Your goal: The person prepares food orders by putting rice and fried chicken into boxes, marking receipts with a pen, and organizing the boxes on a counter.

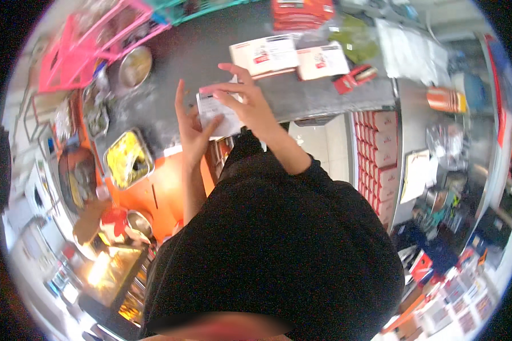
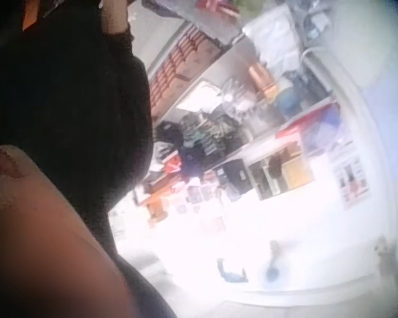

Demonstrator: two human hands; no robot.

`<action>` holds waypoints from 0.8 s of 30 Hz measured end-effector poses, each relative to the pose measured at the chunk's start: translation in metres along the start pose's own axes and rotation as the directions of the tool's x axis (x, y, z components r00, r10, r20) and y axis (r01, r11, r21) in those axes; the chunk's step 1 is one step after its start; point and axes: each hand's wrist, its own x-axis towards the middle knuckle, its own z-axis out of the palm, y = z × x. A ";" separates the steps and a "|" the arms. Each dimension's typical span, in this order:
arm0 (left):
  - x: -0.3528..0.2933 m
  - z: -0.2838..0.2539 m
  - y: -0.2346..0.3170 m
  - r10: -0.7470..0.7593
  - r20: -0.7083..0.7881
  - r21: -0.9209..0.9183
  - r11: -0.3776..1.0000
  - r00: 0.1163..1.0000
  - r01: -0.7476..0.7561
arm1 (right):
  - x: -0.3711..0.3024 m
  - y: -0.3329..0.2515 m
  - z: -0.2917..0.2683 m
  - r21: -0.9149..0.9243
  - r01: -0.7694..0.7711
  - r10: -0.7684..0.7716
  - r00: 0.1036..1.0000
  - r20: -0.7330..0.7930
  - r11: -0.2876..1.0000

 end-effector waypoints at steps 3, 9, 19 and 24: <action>-0.002 0.054 -0.002 -0.089 0.101 -0.057 0.994 0.991 0.095 | -0.011 0.029 -0.031 0.013 -0.036 0.038 0.927 -0.372 0.999; -0.001 0.089 -0.047 -0.178 0.328 0.015 0.983 0.928 0.183 | -0.097 0.165 -0.251 -0.141 -0.390 -0.010 0.320 -0.947 0.910; 0.003 0.089 -0.049 -0.257 0.131 -0.198 0.940 0.957 0.280 | -0.065 0.186 -0.305 0.392 -0.009 0.320 0.594 -0.738 0.920; 0.014 0.064 -0.048 -0.196 0.024 -0.358 0.914 0.980 0.191 | -0.121 0.234 -0.319 0.257 -0.304 0.387 0.533 -0.752 0.917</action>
